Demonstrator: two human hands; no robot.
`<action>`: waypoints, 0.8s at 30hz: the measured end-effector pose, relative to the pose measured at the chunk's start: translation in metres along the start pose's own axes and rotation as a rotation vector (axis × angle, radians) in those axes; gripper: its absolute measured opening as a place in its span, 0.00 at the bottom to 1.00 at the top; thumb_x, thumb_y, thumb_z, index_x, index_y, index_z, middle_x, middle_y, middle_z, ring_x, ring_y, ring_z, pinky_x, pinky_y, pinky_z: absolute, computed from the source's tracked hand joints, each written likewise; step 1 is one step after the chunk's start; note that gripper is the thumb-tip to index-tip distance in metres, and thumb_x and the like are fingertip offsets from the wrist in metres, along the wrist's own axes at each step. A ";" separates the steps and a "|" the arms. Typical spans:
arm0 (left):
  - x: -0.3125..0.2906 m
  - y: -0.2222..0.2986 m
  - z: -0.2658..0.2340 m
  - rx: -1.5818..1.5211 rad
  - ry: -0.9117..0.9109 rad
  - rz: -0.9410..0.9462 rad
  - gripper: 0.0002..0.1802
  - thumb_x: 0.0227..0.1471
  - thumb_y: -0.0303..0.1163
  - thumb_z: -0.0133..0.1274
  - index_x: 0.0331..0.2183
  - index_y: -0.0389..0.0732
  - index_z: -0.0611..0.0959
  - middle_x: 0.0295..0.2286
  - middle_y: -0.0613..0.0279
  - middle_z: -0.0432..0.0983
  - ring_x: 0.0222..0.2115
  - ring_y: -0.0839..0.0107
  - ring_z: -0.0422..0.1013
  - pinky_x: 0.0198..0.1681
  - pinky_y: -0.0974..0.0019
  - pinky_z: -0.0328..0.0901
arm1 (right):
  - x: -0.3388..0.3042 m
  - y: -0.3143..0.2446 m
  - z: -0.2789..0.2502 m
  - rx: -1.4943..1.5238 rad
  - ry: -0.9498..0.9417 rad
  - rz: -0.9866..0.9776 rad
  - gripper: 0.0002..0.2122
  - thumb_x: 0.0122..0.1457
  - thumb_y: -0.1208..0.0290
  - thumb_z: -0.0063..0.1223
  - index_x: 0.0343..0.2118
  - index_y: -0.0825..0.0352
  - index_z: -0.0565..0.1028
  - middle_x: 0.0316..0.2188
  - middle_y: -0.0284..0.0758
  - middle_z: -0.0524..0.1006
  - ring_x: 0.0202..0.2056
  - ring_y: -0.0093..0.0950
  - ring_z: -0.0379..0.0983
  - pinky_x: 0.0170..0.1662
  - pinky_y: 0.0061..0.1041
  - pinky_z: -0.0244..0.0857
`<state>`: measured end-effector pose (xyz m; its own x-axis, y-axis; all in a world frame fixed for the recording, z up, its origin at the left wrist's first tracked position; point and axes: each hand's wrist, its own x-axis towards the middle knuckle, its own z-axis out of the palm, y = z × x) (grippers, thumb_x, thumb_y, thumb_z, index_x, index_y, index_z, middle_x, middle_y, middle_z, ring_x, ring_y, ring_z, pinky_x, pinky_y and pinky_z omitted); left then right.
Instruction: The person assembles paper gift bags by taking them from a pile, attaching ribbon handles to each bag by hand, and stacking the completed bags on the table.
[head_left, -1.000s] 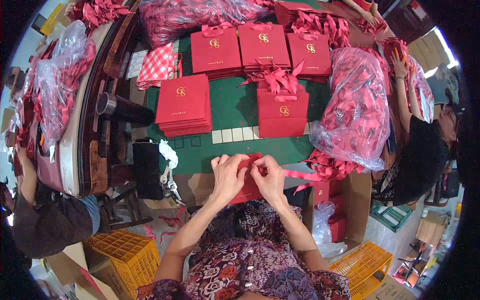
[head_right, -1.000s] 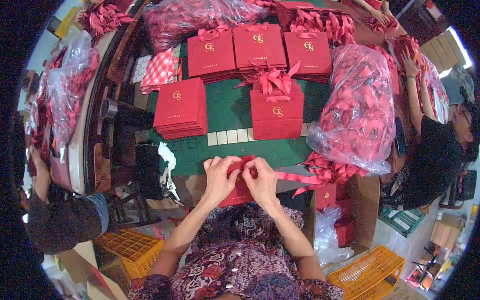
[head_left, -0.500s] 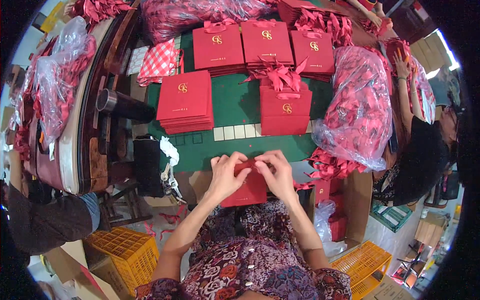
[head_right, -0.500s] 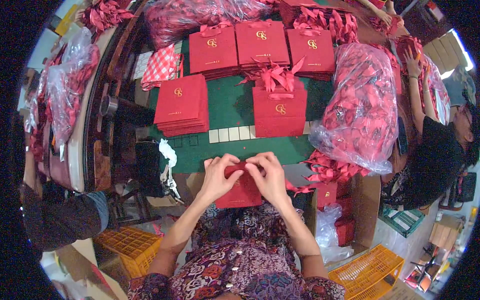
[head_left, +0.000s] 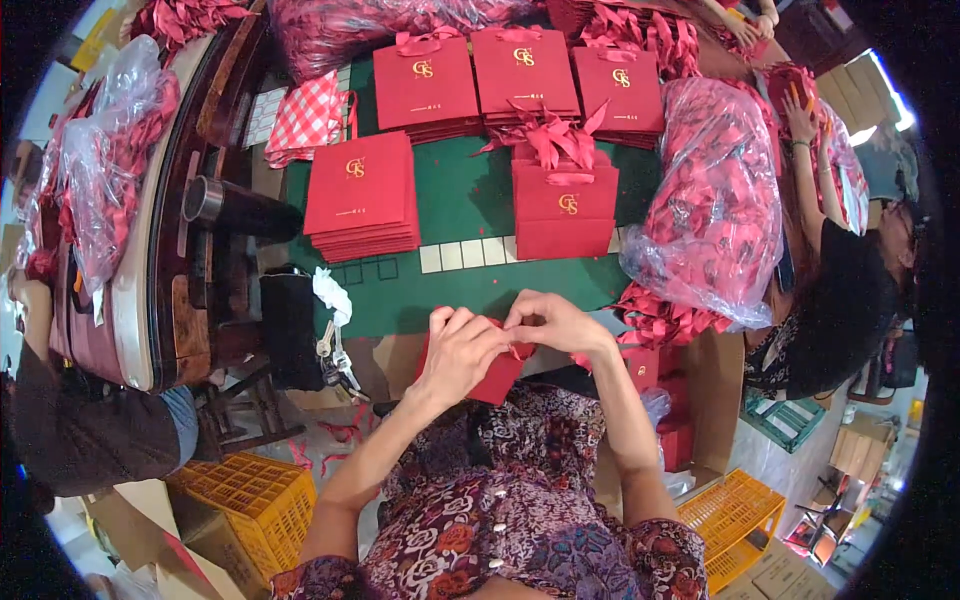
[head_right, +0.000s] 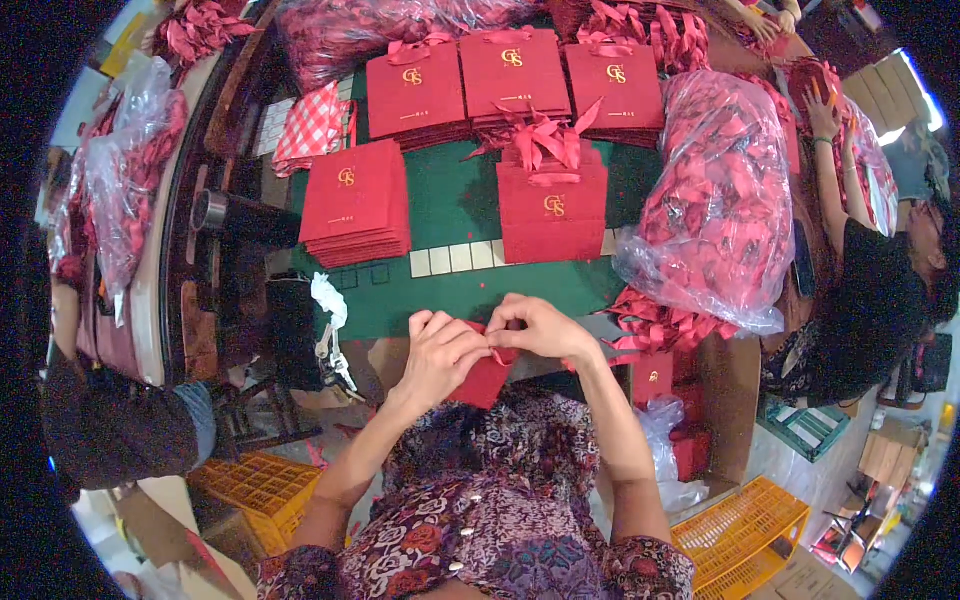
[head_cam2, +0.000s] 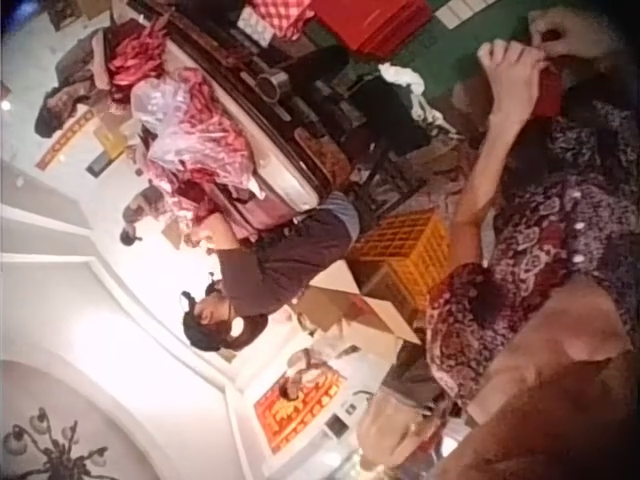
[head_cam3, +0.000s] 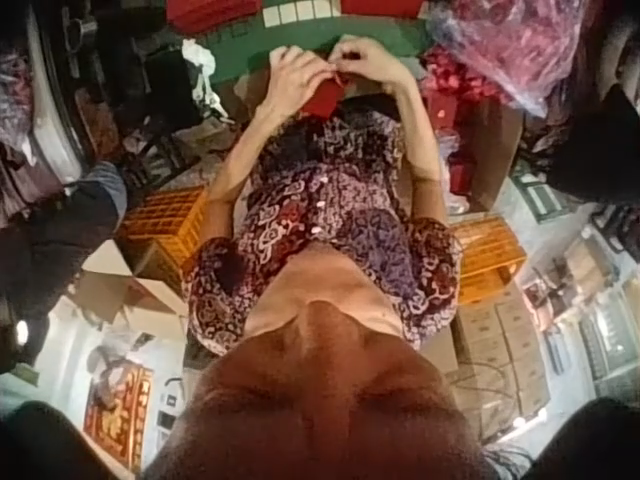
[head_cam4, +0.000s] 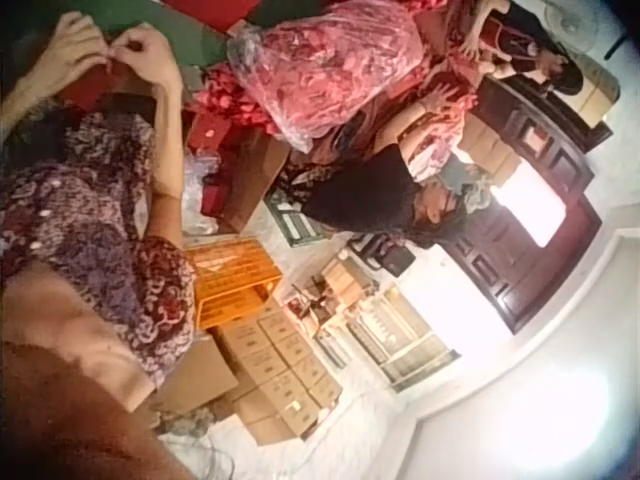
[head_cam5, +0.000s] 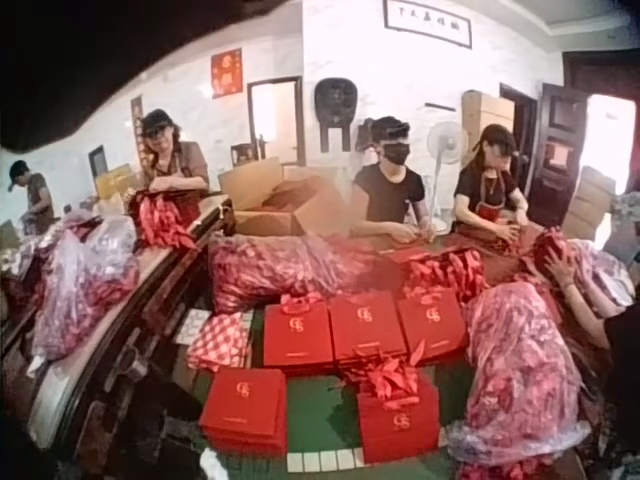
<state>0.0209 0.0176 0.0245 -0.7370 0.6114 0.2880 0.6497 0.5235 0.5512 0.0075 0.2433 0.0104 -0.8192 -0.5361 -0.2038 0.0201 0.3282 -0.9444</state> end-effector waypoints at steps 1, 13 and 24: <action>0.001 -0.001 -0.001 -0.003 0.002 0.014 0.07 0.46 0.32 0.61 0.32 0.48 0.84 0.31 0.70 0.74 0.36 0.68 0.67 0.48 0.56 0.55 | 0.001 0.002 0.001 0.089 0.029 -0.024 0.05 0.55 0.72 0.61 0.33 0.66 0.81 0.28 0.33 0.73 0.35 0.27 0.72 0.40 0.26 0.65; 0.012 -0.003 0.000 -0.238 -0.084 -0.159 0.11 0.44 0.36 0.66 0.28 0.47 0.79 0.25 0.69 0.75 0.31 0.66 0.68 0.45 0.59 0.54 | 0.003 0.010 0.013 0.039 0.711 0.084 0.08 0.58 0.67 0.60 0.32 0.67 0.82 0.29 0.37 0.76 0.31 0.25 0.73 0.34 0.27 0.66; 0.020 -0.025 0.013 -0.197 0.032 -0.397 0.12 0.43 0.35 0.67 0.28 0.44 0.80 0.25 0.67 0.77 0.30 0.66 0.73 0.45 0.58 0.57 | -0.054 -0.013 0.026 -0.177 0.106 0.160 0.10 0.56 0.67 0.63 0.28 0.68 0.75 0.24 0.36 0.75 0.28 0.27 0.72 0.33 0.28 0.64</action>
<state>-0.0074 0.0239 0.0065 -0.9298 0.3652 0.0459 0.2690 0.5891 0.7620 0.0661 0.2483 0.0268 -0.8695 -0.3846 -0.3100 0.0614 0.5385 -0.8404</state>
